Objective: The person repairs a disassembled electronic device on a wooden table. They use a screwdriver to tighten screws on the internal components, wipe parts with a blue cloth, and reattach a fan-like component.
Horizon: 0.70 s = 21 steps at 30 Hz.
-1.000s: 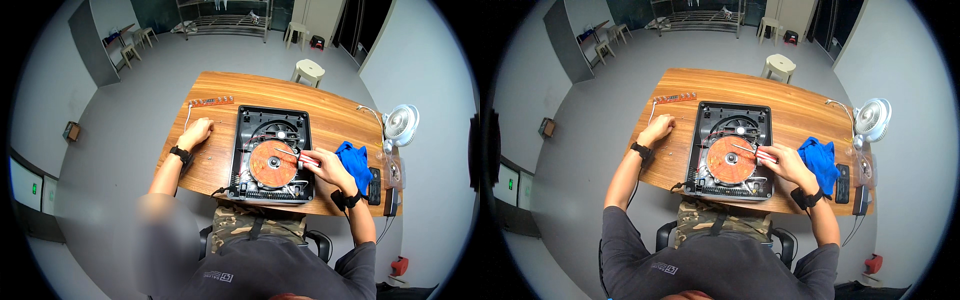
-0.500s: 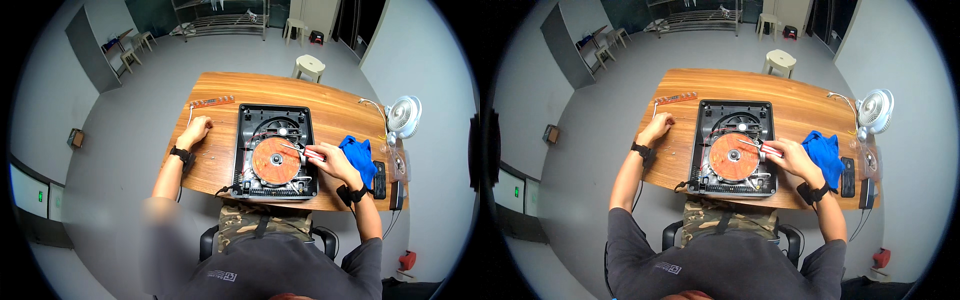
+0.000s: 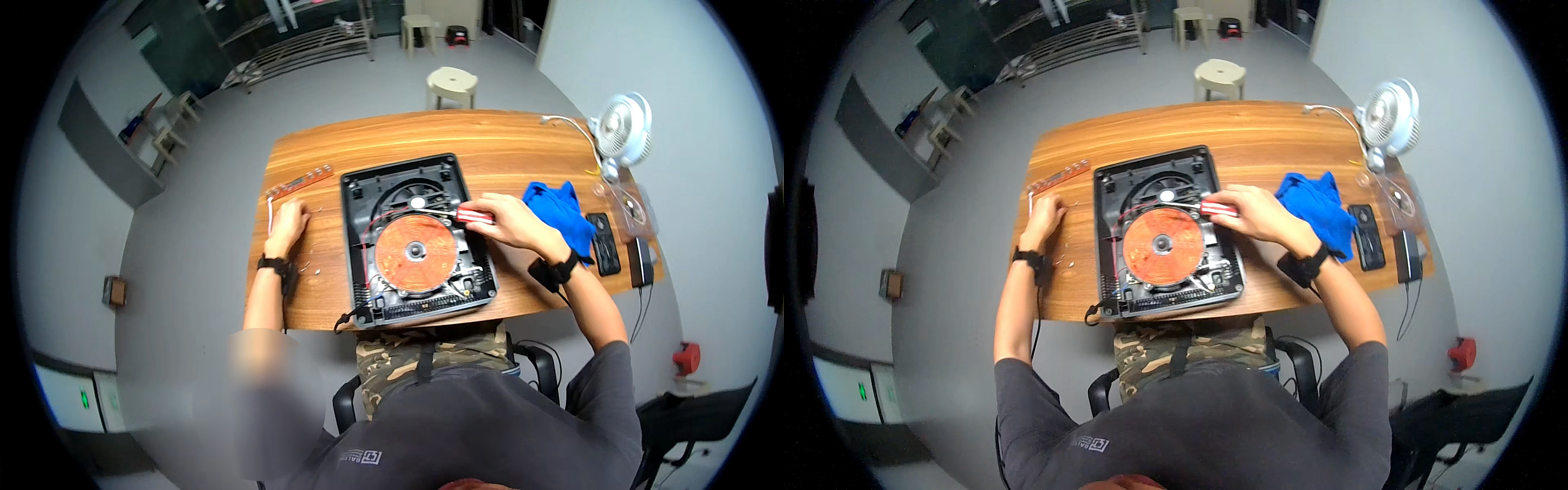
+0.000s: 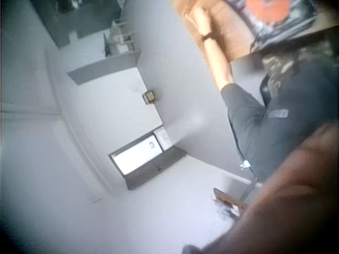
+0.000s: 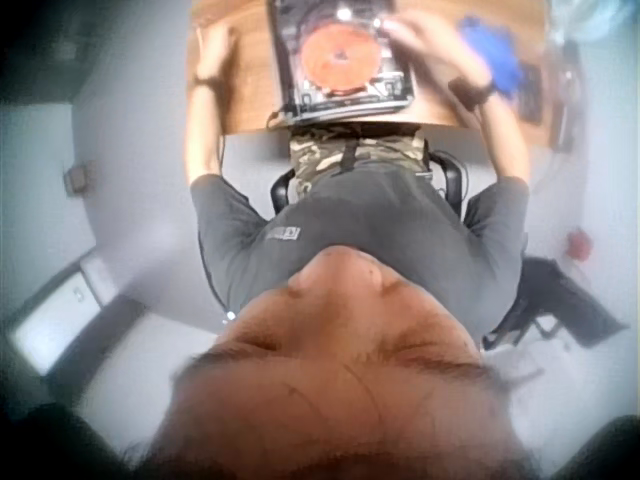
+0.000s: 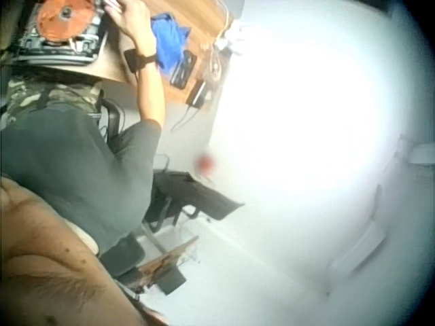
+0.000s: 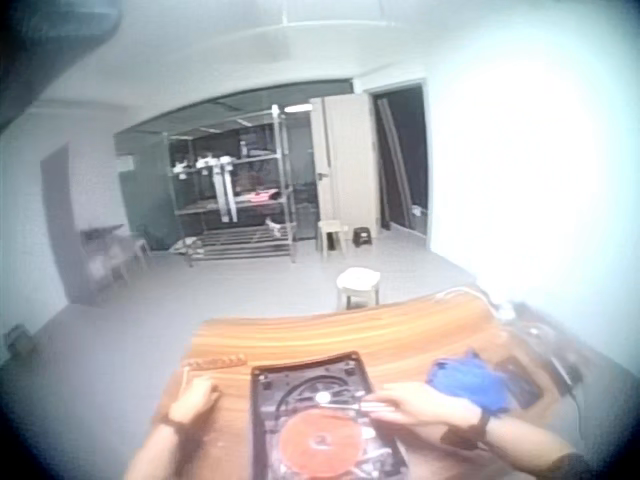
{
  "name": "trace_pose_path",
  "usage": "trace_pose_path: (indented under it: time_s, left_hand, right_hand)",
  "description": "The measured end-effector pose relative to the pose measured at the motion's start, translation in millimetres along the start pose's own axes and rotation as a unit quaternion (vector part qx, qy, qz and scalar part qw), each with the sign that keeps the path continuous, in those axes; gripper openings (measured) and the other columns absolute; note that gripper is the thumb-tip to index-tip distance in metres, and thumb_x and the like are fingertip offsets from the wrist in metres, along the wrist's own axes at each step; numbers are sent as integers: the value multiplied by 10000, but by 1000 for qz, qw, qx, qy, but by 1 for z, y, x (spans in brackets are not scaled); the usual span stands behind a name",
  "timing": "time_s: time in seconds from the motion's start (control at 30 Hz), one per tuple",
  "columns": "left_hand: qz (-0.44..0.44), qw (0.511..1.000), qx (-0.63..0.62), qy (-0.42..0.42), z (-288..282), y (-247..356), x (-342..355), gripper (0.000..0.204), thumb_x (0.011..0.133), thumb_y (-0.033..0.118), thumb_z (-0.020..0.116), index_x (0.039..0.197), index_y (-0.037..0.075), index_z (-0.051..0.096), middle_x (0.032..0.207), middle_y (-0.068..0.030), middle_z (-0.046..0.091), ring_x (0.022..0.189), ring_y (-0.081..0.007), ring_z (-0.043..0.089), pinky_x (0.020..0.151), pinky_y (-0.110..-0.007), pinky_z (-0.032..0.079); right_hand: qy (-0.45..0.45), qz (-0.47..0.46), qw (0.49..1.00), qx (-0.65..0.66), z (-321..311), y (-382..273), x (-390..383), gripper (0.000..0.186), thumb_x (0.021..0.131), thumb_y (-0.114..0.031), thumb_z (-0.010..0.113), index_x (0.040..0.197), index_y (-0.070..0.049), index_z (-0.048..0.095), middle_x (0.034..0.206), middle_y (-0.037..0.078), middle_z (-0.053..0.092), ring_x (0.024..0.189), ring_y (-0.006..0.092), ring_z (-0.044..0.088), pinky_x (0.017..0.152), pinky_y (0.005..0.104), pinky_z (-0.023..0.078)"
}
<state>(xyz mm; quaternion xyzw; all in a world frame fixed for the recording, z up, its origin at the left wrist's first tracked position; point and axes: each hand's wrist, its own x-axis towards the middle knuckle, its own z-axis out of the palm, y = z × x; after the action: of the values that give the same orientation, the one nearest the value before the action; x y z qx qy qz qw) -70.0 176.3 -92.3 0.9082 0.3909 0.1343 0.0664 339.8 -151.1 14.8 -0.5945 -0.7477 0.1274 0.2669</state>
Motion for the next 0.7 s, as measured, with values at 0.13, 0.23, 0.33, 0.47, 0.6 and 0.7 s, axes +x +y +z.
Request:
trace_pose_path:
  time_s: [0.13, 0.23, 0.33, 0.47, 0.6, 0.7]
  left_hand:
    - [-39, 999, -20, 30, -20, 18, -5, 115, 871, 78, 693, 936, -15, 708, 883, -222, 723, 872, -402, 703, 802, -453, 566]
    - [-51, 992, -94, 65, -36, 23, -5, 126, 870, 59, 722, 980, 0, 702, 839, -144, 737, 785, -218, 719, 741, -349, 573]
    - [-18, 977, -205, 62, -67, 89, -1, 206, 892, 77, 738, 1087, 17, 708, 864, -86, 746, 809, -150, 711, 757, -309, 569]
    - [37, 955, -296, 9, -74, 153, -3, 162, 915, 84, 730, 1058, 13, 760, 887, -74, 765, 810, -116, 706, 752, -276, 562]
    - [12, 921, -385, -61, -72, 182, -12, 139, 942, 79, 716, 1044, -9, 751, 948, -41, 753, 881, -89, 683, 792, -246, 545]
    - [4, 901, -429, -68, -69, 197, -15, 137, 939, 75, 719, 1042, -11, 748, 933, -53, 759, 867, -85, 690, 764, -241, 548]
  right_hand:
    - [-12, -3, 1000, -2, -2, 3, 3, 409, 925, -300, 731, 1242, -47, 679, 975, 177, 676, 919, 367, 649, 826, 441, 524]
    - [-29, -14, 999, 10, -5, 1, 12, 429, 934, -332, 716, 1236, -29, 678, 1004, 184, 681, 950, 361, 649, 844, 439, 522]
    - [-47, -9, 999, 25, -7, 7, 12, 410, 935, -305, 696, 1225, -16, 674, 1019, 189, 675, 969, 364, 646, 861, 441, 521]
    - [-35, -19, 997, 60, -3, 4, 19, 386, 922, -258, 698, 1215, -8, 666, 1092, 191, 687, 1018, 351, 656, 894, 430, 527]
    - [-5, -31, 995, 97, -6, -10, 23, 360, 896, -242, 721, 1155, 5, 683, 1066, 192, 700, 1006, 363, 674, 877, 429, 538]
    - [-3, -42, 994, 104, -5, -14, 22, 353, 892, -238, 731, 1154, -4, 700, 1040, 186, 709, 968, 353, 687, 849, 421, 549]
